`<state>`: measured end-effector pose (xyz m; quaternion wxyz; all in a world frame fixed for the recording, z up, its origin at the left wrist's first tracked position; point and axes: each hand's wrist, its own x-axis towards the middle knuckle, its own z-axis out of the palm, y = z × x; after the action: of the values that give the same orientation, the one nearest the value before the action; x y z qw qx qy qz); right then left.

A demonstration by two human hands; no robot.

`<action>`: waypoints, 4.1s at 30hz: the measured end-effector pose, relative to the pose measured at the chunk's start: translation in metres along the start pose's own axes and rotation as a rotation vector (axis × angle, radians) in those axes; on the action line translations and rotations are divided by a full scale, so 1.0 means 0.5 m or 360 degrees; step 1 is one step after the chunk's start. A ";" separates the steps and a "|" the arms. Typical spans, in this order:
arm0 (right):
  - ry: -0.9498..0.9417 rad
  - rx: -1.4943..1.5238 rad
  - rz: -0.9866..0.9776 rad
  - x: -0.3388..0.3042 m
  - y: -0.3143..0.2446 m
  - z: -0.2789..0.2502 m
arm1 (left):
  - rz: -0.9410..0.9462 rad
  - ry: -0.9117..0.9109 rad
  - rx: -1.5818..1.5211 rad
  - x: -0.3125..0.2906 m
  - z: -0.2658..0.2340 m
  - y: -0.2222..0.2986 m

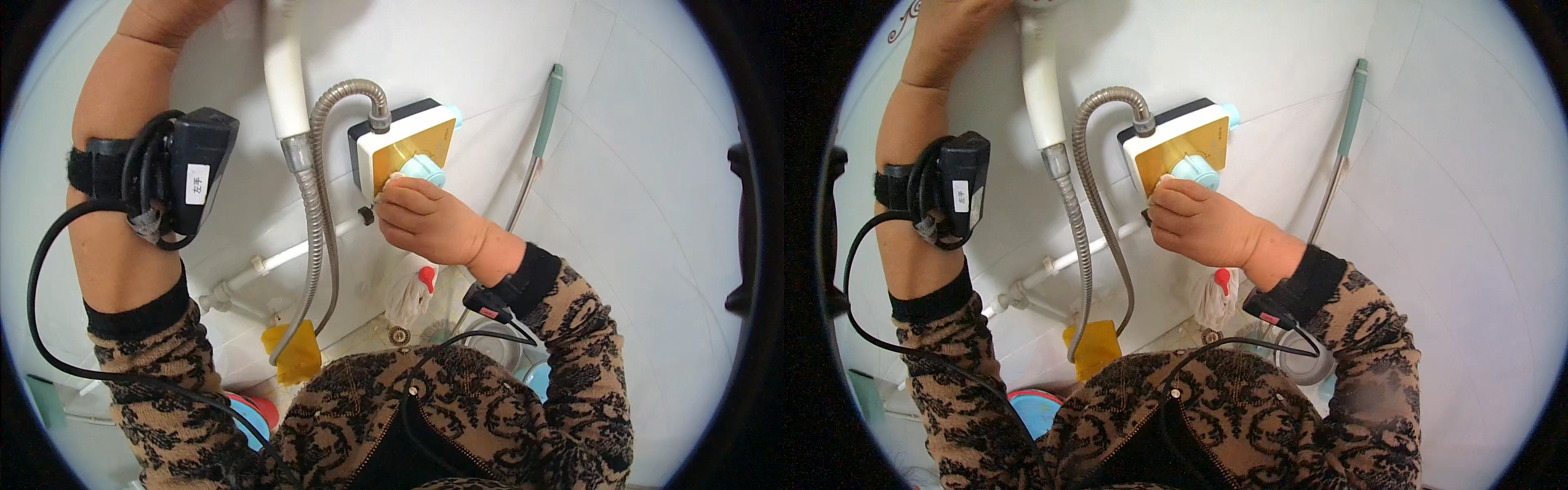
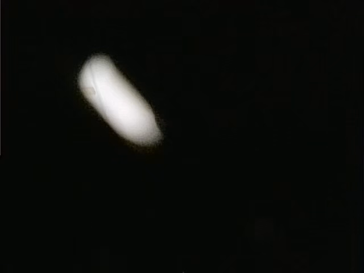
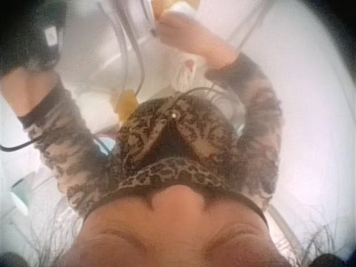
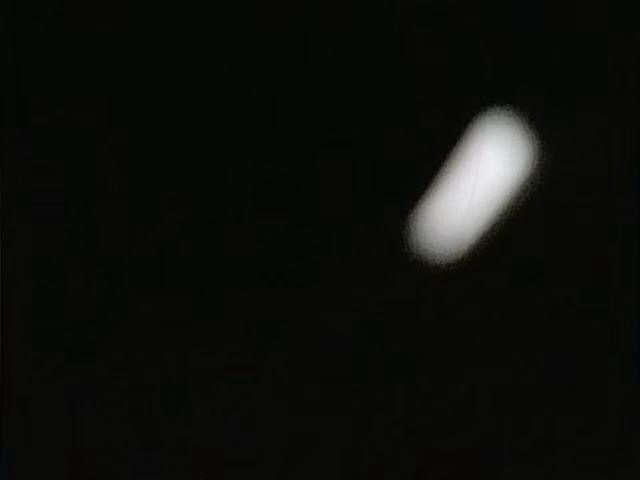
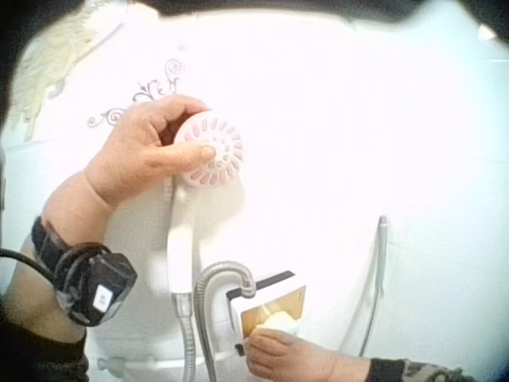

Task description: The person wipes a wall-mounted bin, then cleans exposed plumbing pipes, a shower head, and a water heater control unit using a white cloth. The person moves between fixtures and wipes each surface in sequence.

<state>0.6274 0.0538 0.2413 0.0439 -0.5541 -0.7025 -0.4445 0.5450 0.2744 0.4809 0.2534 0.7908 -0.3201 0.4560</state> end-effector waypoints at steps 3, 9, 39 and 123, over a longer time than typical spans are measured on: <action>0.0210 0.0454 0.0429 -0.016 -0.020 -0.024 | 0.0051 -0.0008 0.0155 0.000 -0.004 -0.006; 0.0839 0.0902 0.1545 -0.025 -0.038 -0.060 | 0.0058 0.0015 0.0239 -0.002 -0.005 -0.004; 0.0228 0.0811 0.0868 -0.017 0.063 -0.072 | -0.0033 0.0045 -0.0080 -0.010 -0.025 0.010; 0.1247 -0.0313 0.0479 0.057 0.142 -0.206 | 0.1053 0.0302 0.1422 -0.109 0.008 -0.036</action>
<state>0.6302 0.0048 0.3601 0.3188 -0.4414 -0.4984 -0.6747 0.5400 0.2987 0.4287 -0.2349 0.6342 -0.3028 0.6715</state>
